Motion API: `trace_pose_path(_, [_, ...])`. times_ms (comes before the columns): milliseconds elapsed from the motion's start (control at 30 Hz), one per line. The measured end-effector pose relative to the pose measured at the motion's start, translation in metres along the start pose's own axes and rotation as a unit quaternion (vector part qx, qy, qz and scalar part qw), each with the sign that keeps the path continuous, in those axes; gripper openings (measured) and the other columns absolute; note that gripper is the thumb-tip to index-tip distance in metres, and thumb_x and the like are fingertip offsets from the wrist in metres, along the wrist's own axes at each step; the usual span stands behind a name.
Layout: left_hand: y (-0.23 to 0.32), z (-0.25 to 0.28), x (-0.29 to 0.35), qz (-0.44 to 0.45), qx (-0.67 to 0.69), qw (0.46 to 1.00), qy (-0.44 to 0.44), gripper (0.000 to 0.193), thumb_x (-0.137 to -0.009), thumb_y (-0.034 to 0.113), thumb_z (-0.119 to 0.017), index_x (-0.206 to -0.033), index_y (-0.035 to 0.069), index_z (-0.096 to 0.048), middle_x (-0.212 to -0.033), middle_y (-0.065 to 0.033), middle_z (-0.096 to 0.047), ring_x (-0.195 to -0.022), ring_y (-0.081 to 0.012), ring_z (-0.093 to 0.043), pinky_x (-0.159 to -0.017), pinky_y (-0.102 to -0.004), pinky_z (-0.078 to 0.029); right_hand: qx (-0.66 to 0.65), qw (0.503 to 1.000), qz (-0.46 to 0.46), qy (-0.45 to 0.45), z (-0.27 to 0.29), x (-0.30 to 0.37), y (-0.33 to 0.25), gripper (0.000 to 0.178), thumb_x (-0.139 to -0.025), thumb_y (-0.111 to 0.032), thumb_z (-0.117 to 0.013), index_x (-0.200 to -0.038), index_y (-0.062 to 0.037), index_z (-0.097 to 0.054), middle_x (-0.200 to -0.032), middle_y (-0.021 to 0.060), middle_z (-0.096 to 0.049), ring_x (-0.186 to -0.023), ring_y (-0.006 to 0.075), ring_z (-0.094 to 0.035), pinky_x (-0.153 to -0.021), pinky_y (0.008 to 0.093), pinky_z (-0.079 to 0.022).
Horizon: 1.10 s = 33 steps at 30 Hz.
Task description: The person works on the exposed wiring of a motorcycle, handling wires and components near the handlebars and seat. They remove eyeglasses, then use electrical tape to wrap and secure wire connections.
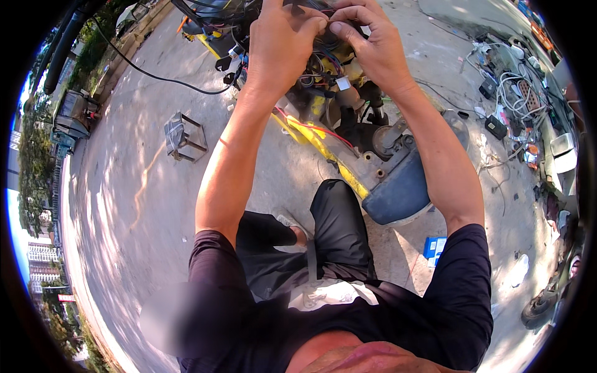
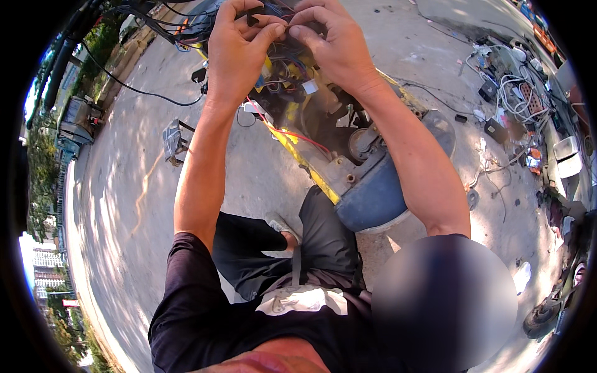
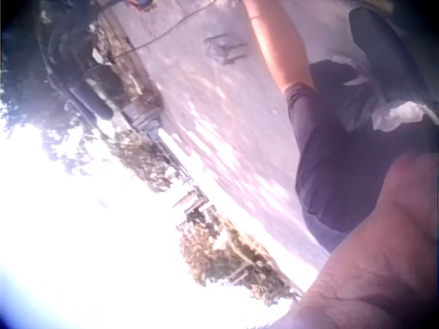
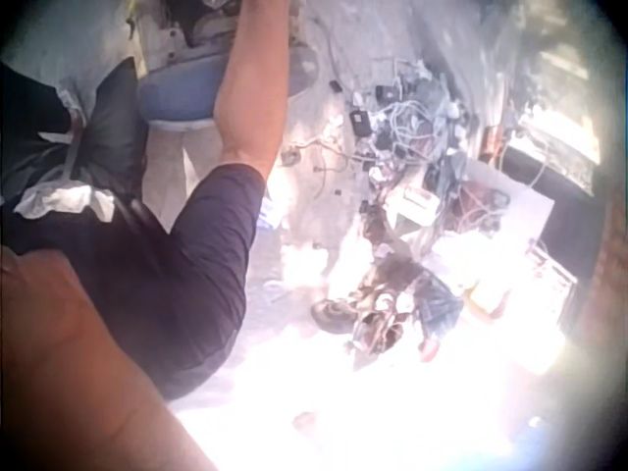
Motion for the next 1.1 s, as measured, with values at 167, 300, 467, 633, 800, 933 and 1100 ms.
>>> trace_pose_path(167, [0.016,-0.001,0.005,-0.029,-0.086,0.996,0.007,0.042,-0.094,-0.006,-0.075,-0.127,0.002,-0.050,-0.096,-0.0105,-0.075,-0.091,-0.0165,-0.075,-0.079,-0.0306,-0.060,-0.005,1.000,0.016,0.021,0.000,0.000,0.009,0.005,-0.097,0.002,-0.067,-0.099,0.0028,-0.072,-0.122,0.0104,-0.065,-0.113,0.0220,-0.063,-0.100,0.0339,-0.049])
trace_pose_path(300, [0.020,-0.004,0.008,-0.043,-0.146,0.988,0.019,0.049,-0.090,0.000,-0.082,-0.127,0.004,-0.051,-0.094,-0.0129,-0.076,-0.091,-0.0240,-0.078,-0.078,-0.0358,-0.061,-0.037,0.999,-0.023,0.011,0.000,0.001,0.014,0.009,-0.100,0.000,-0.064,-0.101,0.0028,-0.072,-0.125,0.0109,-0.064,-0.117,0.0226,-0.062,-0.104,0.0351,-0.048])
trace_pose_path(467, [0.015,-0.004,0.011,-0.104,-0.226,0.967,0.045,0.048,-0.088,0.001,-0.081,-0.126,0.005,-0.052,-0.092,-0.0141,-0.075,-0.087,-0.0317,-0.078,-0.075,-0.0410,-0.061,-0.028,1.000,-0.002,0.005,-0.002,0.002,0.007,0.011,-0.102,-0.001,-0.062,-0.103,0.0029,-0.073,-0.127,0.0116,-0.063,-0.116,0.0225,-0.063,-0.102,0.0350,-0.048])
trace_pose_path(633, [0.013,-0.005,0.008,-0.109,-0.239,0.961,0.089,0.042,-0.089,-0.002,-0.075,-0.125,0.005,-0.053,-0.090,-0.0142,-0.074,-0.083,-0.0333,-0.076,-0.072,-0.0424,-0.059,-0.006,1.000,-0.013,0.012,-0.003,0.002,0.003,0.013,-0.103,-0.001,-0.062,-0.104,0.0031,-0.074,-0.127,0.0111,-0.064,-0.112,0.0212,-0.064,-0.098,0.0332,-0.050])
trace_pose_path(800, [0.013,-0.004,0.011,-0.080,-0.223,0.968,0.089,0.042,-0.089,-0.003,-0.074,-0.125,0.005,-0.053,-0.089,-0.0134,-0.073,-0.083,-0.0315,-0.076,-0.072,-0.0408,-0.059,-0.023,0.999,-0.025,0.022,-0.001,0.003,0.008,0.013,-0.103,-0.002,-0.062,-0.105,0.0035,-0.074,-0.125,0.0105,-0.064,-0.108,0.0199,-0.065,-0.094,0.0322,-0.052])
trace_pose_path(933, [0.013,-0.003,0.012,-0.066,-0.219,0.970,0.087,0.042,-0.091,-0.003,-0.075,-0.125,0.005,-0.053,-0.089,-0.0123,-0.073,-0.080,-0.0272,-0.075,-0.073,-0.0376,-0.059,-0.005,0.999,-0.034,0.026,-0.001,0.003,0.004,0.012,-0.104,-0.002,-0.063,-0.105,0.0048,-0.073,-0.125,0.0094,-0.063,-0.106,0.0185,-0.065,-0.092,0.0321,-0.053])
trace_pose_path(1100, [0.007,0.001,0.011,-0.051,-0.144,0.987,0.051,0.041,-0.094,-0.007,-0.072,-0.128,0.002,-0.051,-0.093,-0.0108,-0.073,-0.085,-0.0187,-0.073,-0.077,-0.0319,-0.058,-0.059,0.995,-0.069,0.029,-0.004,0.003,0.010,0.012,-0.104,0.000,-0.062,-0.106,0.0050,-0.072,-0.125,0.0082,-0.062,-0.102,0.0168,-0.066,-0.091,0.0315,-0.053])
Point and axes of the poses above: each hand's wrist, its own x-axis away from the middle knuckle, its own z-axis out of the back of the hand, y = z × x, the point moved 5 cm from there along -x, towards the middle knuckle
